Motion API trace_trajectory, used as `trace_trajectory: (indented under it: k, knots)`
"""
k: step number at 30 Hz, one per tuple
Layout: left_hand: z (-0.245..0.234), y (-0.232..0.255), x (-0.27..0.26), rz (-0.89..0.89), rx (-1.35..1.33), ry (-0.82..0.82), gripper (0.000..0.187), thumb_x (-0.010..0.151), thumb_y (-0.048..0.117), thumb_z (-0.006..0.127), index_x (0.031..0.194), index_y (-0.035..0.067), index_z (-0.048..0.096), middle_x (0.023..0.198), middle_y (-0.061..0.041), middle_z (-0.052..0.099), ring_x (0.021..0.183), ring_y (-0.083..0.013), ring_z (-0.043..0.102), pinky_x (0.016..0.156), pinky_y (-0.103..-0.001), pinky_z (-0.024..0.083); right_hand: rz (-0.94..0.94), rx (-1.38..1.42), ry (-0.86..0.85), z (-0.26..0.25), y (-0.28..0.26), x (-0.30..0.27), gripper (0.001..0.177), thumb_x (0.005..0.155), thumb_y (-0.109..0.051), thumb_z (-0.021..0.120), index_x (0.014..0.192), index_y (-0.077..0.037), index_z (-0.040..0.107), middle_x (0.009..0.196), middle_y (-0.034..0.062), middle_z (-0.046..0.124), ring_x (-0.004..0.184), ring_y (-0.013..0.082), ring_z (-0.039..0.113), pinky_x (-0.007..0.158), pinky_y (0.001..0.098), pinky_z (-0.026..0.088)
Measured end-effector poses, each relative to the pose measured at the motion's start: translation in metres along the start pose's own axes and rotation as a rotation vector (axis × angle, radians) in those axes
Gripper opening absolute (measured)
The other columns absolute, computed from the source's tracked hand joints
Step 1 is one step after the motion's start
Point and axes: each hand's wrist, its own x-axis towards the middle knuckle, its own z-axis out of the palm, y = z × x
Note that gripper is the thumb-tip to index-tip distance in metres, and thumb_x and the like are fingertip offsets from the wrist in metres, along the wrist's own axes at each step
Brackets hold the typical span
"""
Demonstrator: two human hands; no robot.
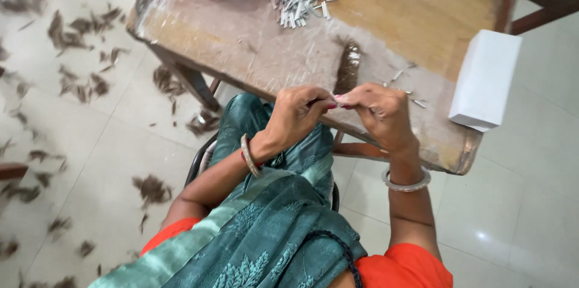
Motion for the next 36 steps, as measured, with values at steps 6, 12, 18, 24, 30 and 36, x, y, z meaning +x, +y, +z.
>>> trace_trajectory:
  k: [6, 12, 18, 24, 30, 36]
  knots:
    - [0.008, -0.001, 0.003, -0.030, -0.003, -0.104, 0.007, 0.092, 0.002, 0.070, 0.099, 0.000, 0.071, 0.079, -0.013, 0.072, 0.067, -0.0211, 0.072, 0.060, -0.032, 0.055, -0.014, 0.084, 0.008, -0.013, -0.014, -0.003, 0.029, 0.087, 0.009, 0.070, 0.110, -0.006, 0.075, 0.111, 0.0153, 0.071, 0.094, 0.0245, 0.074, 0.080, 0.0315, 0.062]
    - [0.016, 0.004, -0.005, -0.071, -0.002, -0.175, 0.007, 0.092, -0.001, 0.066, 0.096, -0.001, 0.072, 0.074, -0.009, 0.073, 0.064, -0.0155, 0.071, 0.058, -0.029, 0.055, 0.031, 0.104, 0.071, -0.003, 0.012, -0.040, 0.026, 0.088, 0.006, 0.073, 0.106, -0.011, 0.077, 0.098, 0.0072, 0.075, 0.088, 0.0197, 0.075, 0.076, 0.0317, 0.061]
    - [0.028, 0.001, -0.011, -0.113, 0.091, -0.249, 0.008, 0.092, -0.005, 0.064, 0.092, -0.002, 0.072, 0.071, -0.008, 0.072, 0.060, -0.0131, 0.066, 0.054, -0.028, 0.050, 0.041, 0.155, 0.209, 0.013, 0.027, -0.068, 0.018, 0.089, -0.006, 0.079, 0.105, -0.015, 0.076, 0.094, 0.0027, 0.075, 0.080, 0.0150, 0.073, 0.068, 0.0298, 0.059]
    - [0.052, -0.005, -0.026, -0.065, -0.029, -0.316, 0.011, 0.103, -0.006, 0.058, 0.098, -0.004, 0.067, 0.076, -0.005, 0.070, 0.068, -0.0083, 0.065, 0.071, -0.024, 0.053, 0.019, 0.165, 0.357, 0.024, 0.042, -0.103, 0.014, 0.094, -0.015, 0.079, 0.107, -0.016, 0.074, 0.096, -0.0017, 0.075, 0.081, 0.0100, 0.073, 0.070, 0.0237, 0.061]
    - [0.085, -0.003, -0.023, -0.246, 0.027, -0.364, 0.012, 0.094, -0.004, 0.059, 0.094, -0.004, 0.071, 0.068, -0.006, 0.070, 0.059, -0.0092, 0.060, 0.053, -0.026, 0.047, -0.013, 0.118, 0.392, 0.005, 0.042, -0.135, 0.019, 0.094, -0.001, 0.073, 0.109, -0.012, 0.073, 0.103, 0.0040, 0.076, 0.092, 0.0162, 0.073, 0.078, 0.0285, 0.062]
    - [0.100, 0.025, -0.007, -0.413, 0.004, -0.514, 0.012, 0.093, 0.003, 0.061, 0.089, 0.000, 0.073, 0.062, -0.004, 0.068, 0.057, -0.0104, 0.062, 0.054, -0.026, 0.052, 0.061, -0.058, 0.457, -0.003, 0.032, -0.149, 0.028, 0.082, 0.014, 0.068, 0.102, -0.005, 0.075, 0.098, 0.0085, 0.077, 0.091, 0.0237, 0.076, 0.078, 0.0348, 0.063]
